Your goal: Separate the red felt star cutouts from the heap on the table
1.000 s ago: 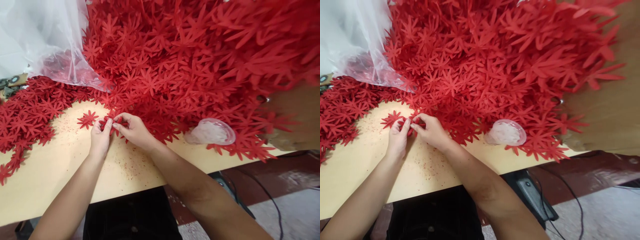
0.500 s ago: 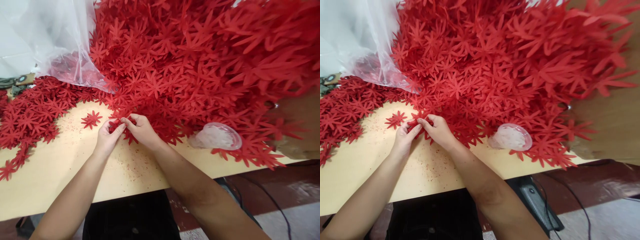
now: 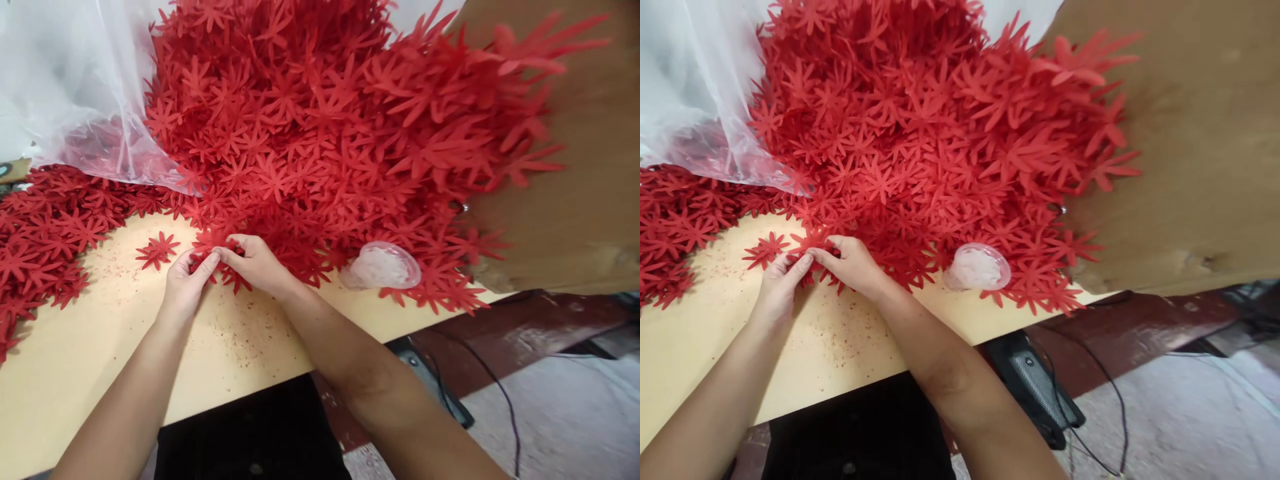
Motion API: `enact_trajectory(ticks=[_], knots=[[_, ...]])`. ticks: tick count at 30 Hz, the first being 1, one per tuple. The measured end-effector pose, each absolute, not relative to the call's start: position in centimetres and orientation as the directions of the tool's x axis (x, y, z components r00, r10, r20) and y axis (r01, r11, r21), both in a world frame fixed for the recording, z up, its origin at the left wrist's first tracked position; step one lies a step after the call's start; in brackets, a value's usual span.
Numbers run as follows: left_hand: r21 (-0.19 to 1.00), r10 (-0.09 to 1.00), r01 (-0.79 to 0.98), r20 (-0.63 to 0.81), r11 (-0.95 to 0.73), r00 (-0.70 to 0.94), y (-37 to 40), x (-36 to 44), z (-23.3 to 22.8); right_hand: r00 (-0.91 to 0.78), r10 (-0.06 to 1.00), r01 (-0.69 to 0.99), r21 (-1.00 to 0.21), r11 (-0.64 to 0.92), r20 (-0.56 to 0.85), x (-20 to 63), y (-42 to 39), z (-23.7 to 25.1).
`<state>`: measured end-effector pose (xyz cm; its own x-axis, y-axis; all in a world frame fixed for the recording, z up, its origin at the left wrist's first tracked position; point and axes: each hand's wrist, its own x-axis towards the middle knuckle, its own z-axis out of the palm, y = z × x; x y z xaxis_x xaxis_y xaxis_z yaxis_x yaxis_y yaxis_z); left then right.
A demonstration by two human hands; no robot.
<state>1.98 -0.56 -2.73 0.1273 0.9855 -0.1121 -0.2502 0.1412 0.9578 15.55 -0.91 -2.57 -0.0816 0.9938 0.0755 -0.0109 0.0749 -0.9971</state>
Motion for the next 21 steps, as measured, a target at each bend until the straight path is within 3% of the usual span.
enact_trajectory(ticks=[4, 10, 17, 21], knots=[[0.944, 0.988, -0.293, -0.150, 0.155, 0.040, -0.3, 1.9, -2.7, -0.067, 0.994, -0.056, -0.995, 0.086, 0.090, 16.1, -0.7, -2.3], [0.915, 0.985, -0.382, -0.163, 0.133, -0.047, -0.1, 1.9, -2.5, 0.251, 0.949, -0.050, -0.977, 0.208, 0.189, 18.1, 0.8, -2.6], [0.914, 0.984, -0.382, -0.172, 0.141, -0.050, -0.1, 2.0, -2.3, 0.262, 0.924, 0.059, -0.960, 0.272, 0.278, 18.5, 1.1, -2.9], [0.927, 0.979, -0.332, -0.199, 0.173, -0.046, -0.1, 2.0, -2.2, 0.357, 0.900, 0.072, -0.968, 0.239, 0.249, 18.5, 1.0, -3.0]])
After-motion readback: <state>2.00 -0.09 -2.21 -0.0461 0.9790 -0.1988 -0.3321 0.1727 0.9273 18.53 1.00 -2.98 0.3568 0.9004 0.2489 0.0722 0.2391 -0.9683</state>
